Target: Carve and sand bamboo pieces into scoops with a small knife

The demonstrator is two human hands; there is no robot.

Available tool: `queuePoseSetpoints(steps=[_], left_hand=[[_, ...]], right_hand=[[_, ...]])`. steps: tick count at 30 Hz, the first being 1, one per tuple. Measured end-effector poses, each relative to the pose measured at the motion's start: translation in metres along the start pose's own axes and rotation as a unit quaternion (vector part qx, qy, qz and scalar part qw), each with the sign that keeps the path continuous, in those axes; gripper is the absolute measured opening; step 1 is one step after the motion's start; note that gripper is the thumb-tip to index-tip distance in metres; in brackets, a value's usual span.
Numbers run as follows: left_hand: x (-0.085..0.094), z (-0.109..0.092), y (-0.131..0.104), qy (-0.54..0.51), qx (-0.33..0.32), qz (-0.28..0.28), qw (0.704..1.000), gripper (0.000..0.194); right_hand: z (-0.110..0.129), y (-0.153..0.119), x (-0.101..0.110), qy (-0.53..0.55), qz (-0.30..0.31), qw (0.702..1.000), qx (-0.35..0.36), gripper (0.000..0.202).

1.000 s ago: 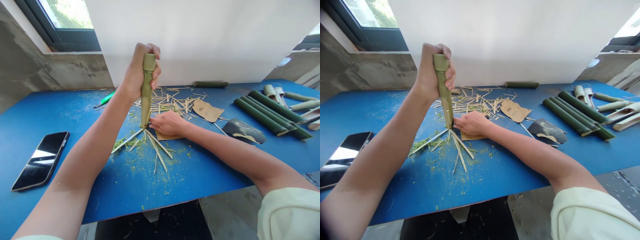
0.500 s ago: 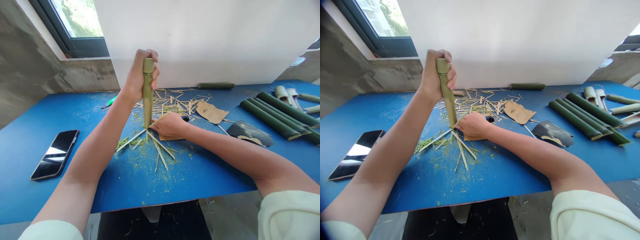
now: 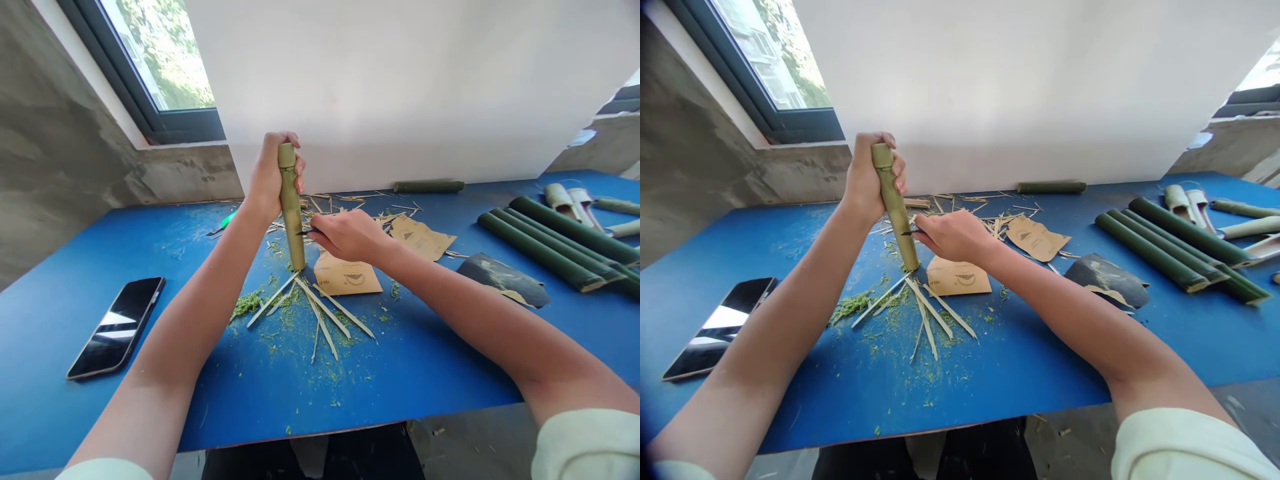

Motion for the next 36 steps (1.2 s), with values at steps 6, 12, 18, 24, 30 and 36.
queuePoseSetpoints(steps=[6,12,18,24,30,36], left_hand=[[-0.001,0.001,-0.002,0.033,0.015,-0.023,0.999,0.02],[-0.005,0.002,-0.001,0.017,0.009,-0.008,1.0,0.02],[-0.014,0.003,-0.002,0.022,0.003,0.013,1.0,0.024],[-0.008,0.008,0.005,0.031,-0.001,0.014,0.999,0.023],[-0.005,0.011,0.008,0.05,0.008,0.029,0.998,0.028],[-0.012,0.005,0.003,0.075,-0.006,0.016,0.997,0.023]], right_hand=[[0.001,0.01,0.022,-0.037,-0.067,0.997,-0.012,0.054],[-0.001,0.012,0.012,-0.015,-0.084,0.996,-0.025,0.054],[-0.005,0.01,-0.009,0.041,-0.061,0.995,-0.073,0.054],[-0.009,0.014,-0.022,0.103,-0.082,0.989,-0.064,0.047],[-0.007,0.014,-0.027,0.199,-0.121,0.972,-0.02,0.034],[-0.006,0.009,-0.027,0.201,-0.13,0.971,-0.011,0.032]])
Point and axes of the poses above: each hand's wrist, its own y-axis towards the middle knuckle, its own x-axis out of the back of the hand, z = x × y, the point moved 8 cm from there along y, towards the middle knuckle, and after that the axes turned 4 degrees about z, right-handed, at the moved point
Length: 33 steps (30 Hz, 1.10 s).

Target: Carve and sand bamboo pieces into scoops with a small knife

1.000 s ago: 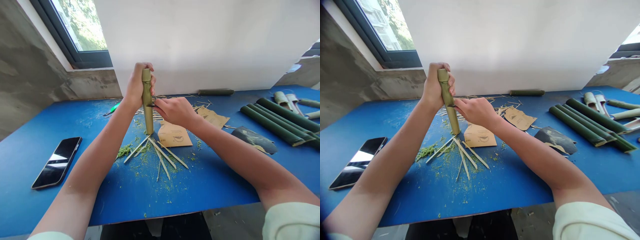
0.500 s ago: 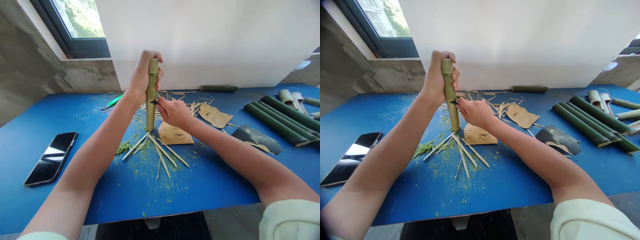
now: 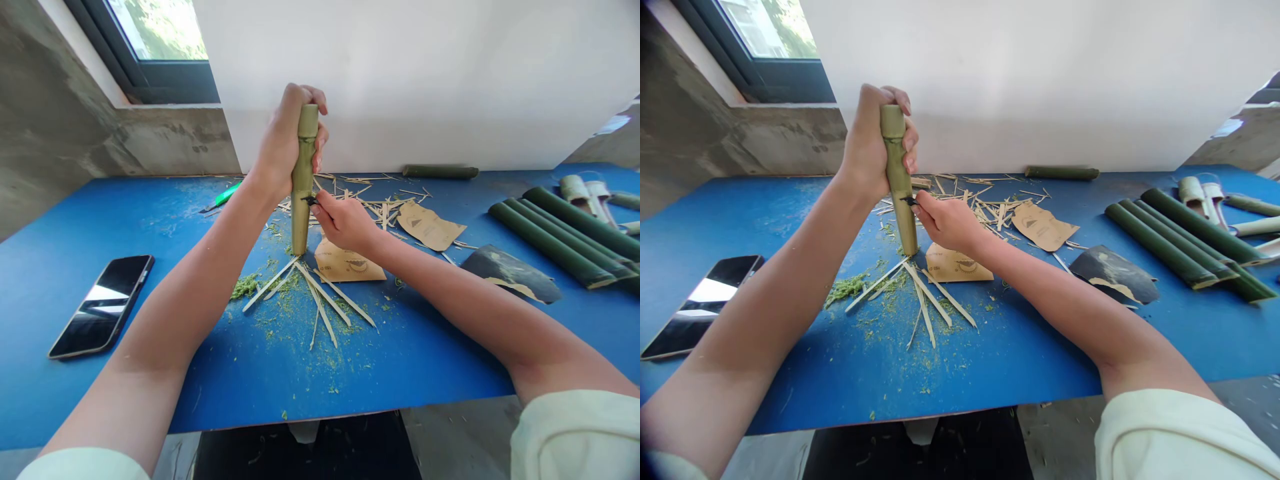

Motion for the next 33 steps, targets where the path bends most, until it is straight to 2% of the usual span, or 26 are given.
queuePoseSetpoints(steps=[7,16,21,26,29,33], left_hand=[[-0.006,-0.005,-0.003,-0.019,-0.014,0.028,0.999,0.021],[-0.005,-0.009,-0.008,-0.018,-0.016,-0.017,1.0,0.021],[0.001,-0.008,-0.006,-0.036,-0.008,0.0,0.999,0.026],[0.016,-0.005,-0.004,-0.045,0.005,-0.027,0.999,0.029],[0.021,-0.004,-0.002,-0.048,0.0,-0.026,0.999,0.03],[0.023,-0.002,0.001,-0.058,-0.01,-0.017,0.998,0.036]], right_hand=[[-0.001,-0.004,-0.004,-0.013,0.013,1.0,0.013,0.033],[0.0,-0.005,-0.004,-0.002,0.034,0.999,-0.026,0.037],[-0.006,-0.009,-0.004,0.084,0.047,0.995,-0.03,0.035],[-0.023,-0.016,-0.01,0.183,0.052,0.98,-0.064,0.033],[-0.025,-0.018,-0.009,0.169,0.047,0.983,-0.061,0.032],[-0.018,-0.014,0.0,0.09,0.045,0.994,-0.049,0.031]])
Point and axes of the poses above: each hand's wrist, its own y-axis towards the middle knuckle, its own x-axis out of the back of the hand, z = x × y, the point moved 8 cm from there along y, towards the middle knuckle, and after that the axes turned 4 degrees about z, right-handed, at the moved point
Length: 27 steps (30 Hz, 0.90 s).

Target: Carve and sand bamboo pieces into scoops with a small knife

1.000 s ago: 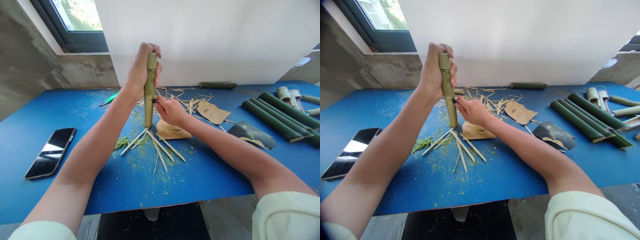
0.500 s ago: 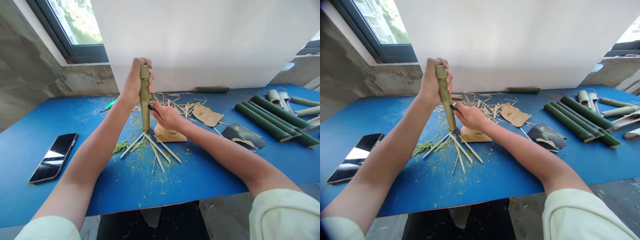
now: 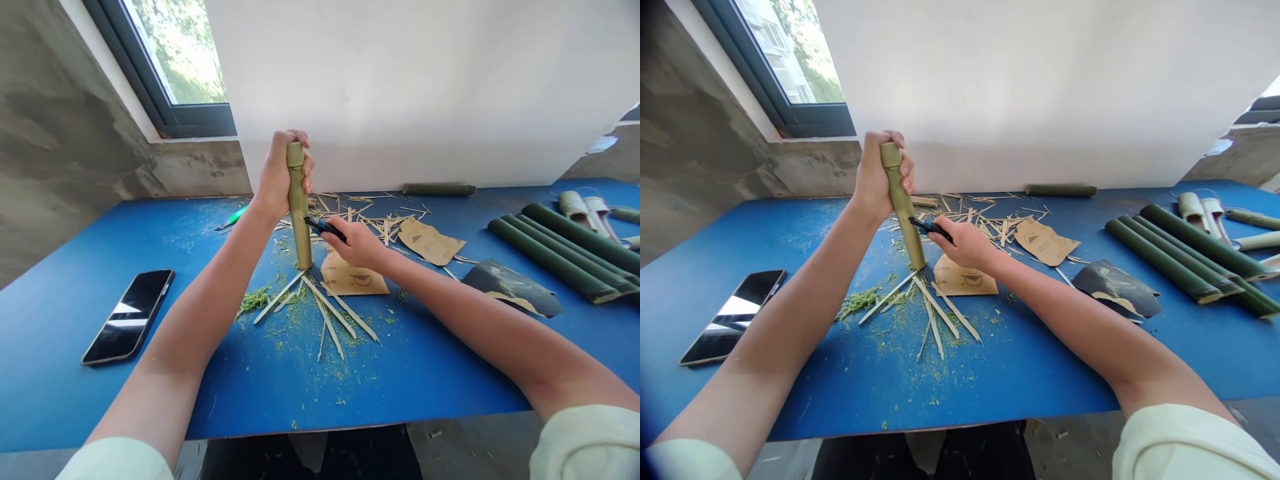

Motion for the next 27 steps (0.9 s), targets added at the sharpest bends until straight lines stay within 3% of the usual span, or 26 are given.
queuePoseSetpoints(steps=[4,8,12,16,18,23,27], left_hand=[[-0.002,-0.005,-0.004,0.018,-0.006,-0.006,1.0,0.032],[-0.013,-0.012,-0.01,0.028,-0.01,0.011,0.999,0.021],[-0.03,-0.011,-0.013,0.039,-0.009,0.032,0.999,0.022],[-0.042,-0.009,-0.013,0.052,-0.008,0.059,0.997,0.022],[-0.041,-0.009,-0.012,0.051,-0.001,0.069,0.996,0.023],[-0.023,-0.016,-0.009,0.068,-0.007,0.048,0.996,0.022],[-0.018,-0.018,-0.009,0.081,-0.014,0.035,0.996,0.021]], right_hand=[[0.009,0.003,0.019,-0.119,0.015,0.993,0.001,0.035],[0.011,0.004,0.031,-0.144,0.057,0.988,-0.003,0.034],[0.014,0.0,0.026,-0.105,0.033,0.994,0.013,0.03],[0.02,-0.003,0.005,-0.084,0.028,0.995,0.054,0.032],[0.021,-0.003,0.0,-0.099,0.036,0.992,0.07,0.035],[0.006,0.001,0.024,-0.117,-0.019,0.992,0.048,0.035],[0.005,0.003,0.033,-0.125,-0.024,0.991,0.046,0.036]])
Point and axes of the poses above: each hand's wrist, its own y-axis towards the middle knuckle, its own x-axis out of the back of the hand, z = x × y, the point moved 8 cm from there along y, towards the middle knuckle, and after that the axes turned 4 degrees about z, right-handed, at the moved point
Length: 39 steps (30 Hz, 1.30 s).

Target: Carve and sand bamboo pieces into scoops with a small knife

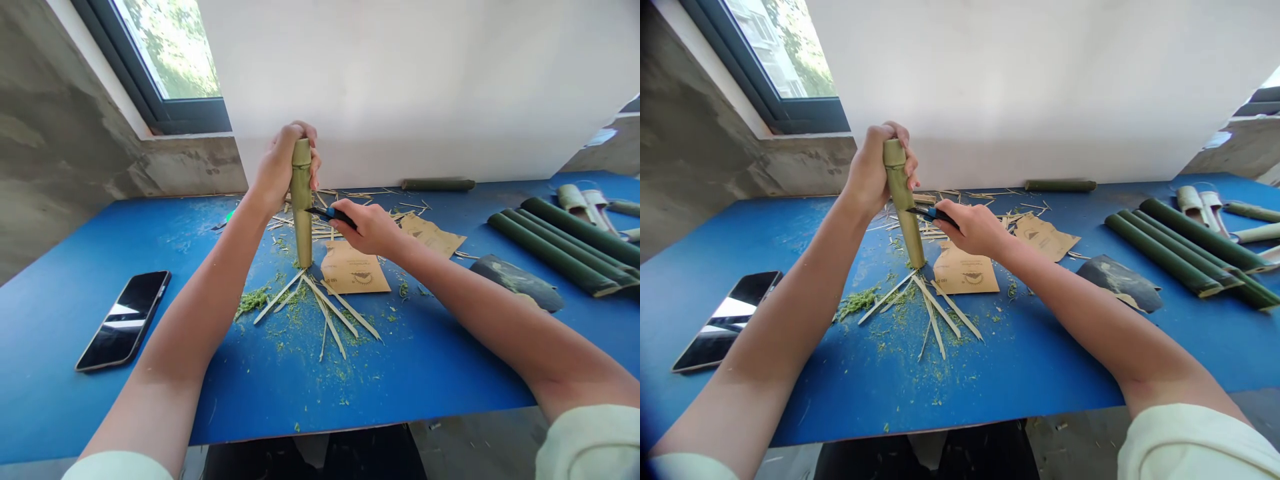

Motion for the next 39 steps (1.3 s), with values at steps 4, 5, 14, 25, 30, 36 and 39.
queuePoseSetpoints(steps=[4,5,14,25,30,36,39], left_hand=[[0.0,0.002,0.001,0.014,0.005,-0.009,1.0,0.022],[0.002,0.003,0.002,0.02,0.009,-0.012,1.0,0.023],[0.002,0.007,0.003,0.007,0.016,-0.03,0.999,0.021],[-0.012,0.008,0.002,0.007,-0.007,-0.026,1.0,0.023],[0.0,0.008,0.003,-0.016,-0.003,-0.032,0.999,0.02],[0.024,0.015,0.008,-0.049,0.012,-0.045,0.998,0.019],[0.022,0.017,0.009,-0.059,0.036,-0.034,0.997,0.018]], right_hand=[[0.008,0.002,-0.001,-0.001,0.027,1.0,0.012,0.035],[0.009,0.002,-0.001,-0.005,0.034,0.999,0.012,0.035],[0.007,-0.003,-0.02,0.017,0.082,0.996,-0.015,0.032],[0.003,-0.01,-0.037,0.109,0.089,0.988,-0.06,0.03],[0.0,-0.01,-0.032,0.204,0.139,0.968,-0.04,0.024],[-0.005,-0.002,-0.009,0.187,0.128,0.972,-0.054,0.032],[-0.005,0.0,0.006,0.092,0.09,0.989,-0.07,0.038]])
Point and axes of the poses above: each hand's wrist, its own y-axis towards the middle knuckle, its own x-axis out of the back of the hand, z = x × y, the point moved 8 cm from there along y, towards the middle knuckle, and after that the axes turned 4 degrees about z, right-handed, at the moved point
